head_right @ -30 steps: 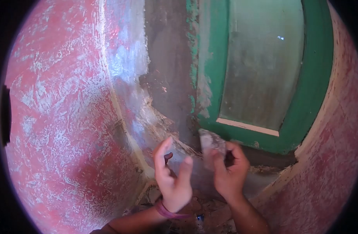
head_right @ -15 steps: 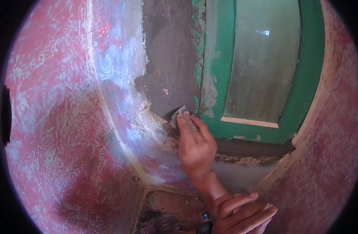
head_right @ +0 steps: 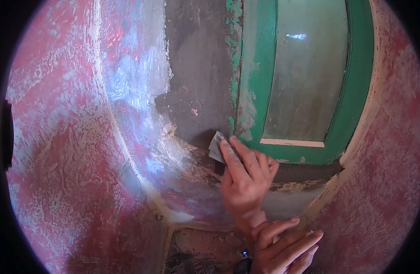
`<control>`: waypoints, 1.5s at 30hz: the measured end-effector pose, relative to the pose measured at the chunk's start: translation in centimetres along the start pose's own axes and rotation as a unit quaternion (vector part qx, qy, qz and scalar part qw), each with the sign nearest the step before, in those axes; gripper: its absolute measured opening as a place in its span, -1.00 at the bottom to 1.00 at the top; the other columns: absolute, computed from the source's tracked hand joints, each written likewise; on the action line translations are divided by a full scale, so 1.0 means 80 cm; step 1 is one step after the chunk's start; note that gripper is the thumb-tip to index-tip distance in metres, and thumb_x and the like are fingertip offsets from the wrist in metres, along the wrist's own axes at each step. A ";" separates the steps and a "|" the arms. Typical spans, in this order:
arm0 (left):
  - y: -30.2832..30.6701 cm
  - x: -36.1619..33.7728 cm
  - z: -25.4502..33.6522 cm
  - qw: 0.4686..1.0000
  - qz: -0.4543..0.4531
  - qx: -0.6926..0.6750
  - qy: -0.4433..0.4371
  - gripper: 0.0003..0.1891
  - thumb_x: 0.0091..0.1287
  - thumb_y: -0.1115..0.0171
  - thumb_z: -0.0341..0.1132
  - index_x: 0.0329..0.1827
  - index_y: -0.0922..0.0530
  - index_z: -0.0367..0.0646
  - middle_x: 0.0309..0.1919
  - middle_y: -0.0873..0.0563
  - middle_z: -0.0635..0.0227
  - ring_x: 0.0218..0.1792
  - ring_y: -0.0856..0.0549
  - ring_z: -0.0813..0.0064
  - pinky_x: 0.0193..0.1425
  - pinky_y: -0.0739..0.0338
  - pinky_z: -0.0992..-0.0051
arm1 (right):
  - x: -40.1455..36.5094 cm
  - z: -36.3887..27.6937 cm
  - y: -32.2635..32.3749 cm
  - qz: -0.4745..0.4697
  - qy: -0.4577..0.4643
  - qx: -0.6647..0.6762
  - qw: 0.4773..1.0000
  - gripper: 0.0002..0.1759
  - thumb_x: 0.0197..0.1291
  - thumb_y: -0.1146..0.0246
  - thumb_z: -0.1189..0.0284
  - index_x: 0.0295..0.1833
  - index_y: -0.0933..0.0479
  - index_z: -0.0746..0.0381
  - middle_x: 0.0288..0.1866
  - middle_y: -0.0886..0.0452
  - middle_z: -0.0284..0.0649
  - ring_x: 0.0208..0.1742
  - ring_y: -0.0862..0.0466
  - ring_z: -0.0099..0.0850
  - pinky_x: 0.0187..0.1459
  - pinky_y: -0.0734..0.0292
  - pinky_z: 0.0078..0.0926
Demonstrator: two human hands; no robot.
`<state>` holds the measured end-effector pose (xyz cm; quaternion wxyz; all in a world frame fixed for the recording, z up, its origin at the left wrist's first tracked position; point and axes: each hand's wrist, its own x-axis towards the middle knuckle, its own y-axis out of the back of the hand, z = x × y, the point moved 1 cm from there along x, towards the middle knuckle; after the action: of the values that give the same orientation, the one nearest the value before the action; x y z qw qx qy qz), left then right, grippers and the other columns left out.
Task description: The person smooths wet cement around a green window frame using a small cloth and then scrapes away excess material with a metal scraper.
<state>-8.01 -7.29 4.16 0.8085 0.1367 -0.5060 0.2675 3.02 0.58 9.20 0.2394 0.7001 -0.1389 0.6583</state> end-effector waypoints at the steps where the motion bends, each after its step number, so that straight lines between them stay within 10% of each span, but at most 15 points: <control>1: -0.001 0.000 0.000 1.000 0.010 -0.001 -0.003 -0.53 0.50 -0.51 -0.28 0.47 -0.81 0.07 0.08 -0.93 0.61 0.39 -0.73 0.43 0.49 -0.36 0.29 | 0.000 0.002 -0.005 0.011 0.005 -0.005 1.000 -0.45 0.12 -0.40 0.69 0.25 -0.89 0.16 0.03 -0.92 -0.29 -0.07 -0.81 -0.33 -0.02 -0.51 -0.23; 16: 0.006 0.007 -0.007 1.000 -0.002 0.001 0.001 -0.52 0.50 -0.52 -0.29 0.48 -0.80 0.04 0.02 -0.92 0.60 0.34 -0.75 0.43 0.47 -0.34 0.32 | -0.039 0.009 -0.027 -0.061 -0.066 0.127 0.988 -0.55 0.01 -0.48 0.73 0.07 -0.78 0.22 0.10 -0.89 -0.18 0.05 -0.84 -0.05 0.10 -0.76 -0.14; 31: 0.007 0.014 -0.010 1.000 0.003 0.009 -0.019 -0.51 0.48 -0.52 -0.30 0.48 -0.79 -0.01 -0.03 -0.91 0.54 0.26 -0.78 0.39 0.38 -0.45 0.27 | -0.052 0.003 -0.022 -0.125 -0.074 0.126 0.981 -0.34 0.09 -0.36 0.78 0.35 -0.82 0.19 0.22 -0.91 -0.08 -0.13 -0.77 -0.08 -0.03 -0.72 -0.20; 34: 0.024 0.035 -0.029 0.998 0.048 -0.009 -0.030 -0.61 0.43 -0.53 -0.35 0.31 -0.81 -0.13 -0.10 -0.90 0.40 0.18 -0.81 0.34 0.27 -0.54 0.20 | -0.040 0.006 0.021 -0.169 -0.228 0.185 0.941 -0.34 0.27 -0.39 0.79 0.49 -0.71 0.23 0.17 -0.92 -0.05 -0.06 -0.84 -0.20 0.05 -0.76 -0.31; 38: 0.055 0.048 -0.063 0.964 0.252 0.084 0.020 -0.48 0.46 -0.54 -0.30 0.41 -0.63 -0.34 0.36 -0.66 0.09 0.16 -0.70 0.16 0.26 -0.58 0.14 | -0.025 0.031 0.044 -0.074 -0.417 0.458 0.782 -0.19 0.38 -0.45 0.82 0.68 -0.33 0.38 0.30 -0.81 0.02 0.34 -0.84 -0.29 0.33 -0.79 -0.37; 45: 0.082 0.061 -0.118 0.952 0.175 -0.042 0.249 -0.64 0.51 -0.55 -0.43 0.31 -0.76 -0.30 -0.03 -0.85 0.21 -0.01 -0.79 0.33 0.15 -0.64 0.28 | -0.029 0.058 0.057 -0.093 -0.441 0.560 0.695 -0.16 0.33 -0.53 0.79 0.57 -0.25 0.26 0.54 -0.55 0.00 0.32 -0.84 -0.21 0.28 -0.86 -0.30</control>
<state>-3.07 4.15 3.95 0.8543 -0.0584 -0.3156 0.4089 4.39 -5.97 7.48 -0.2252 0.9239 0.2319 0.2046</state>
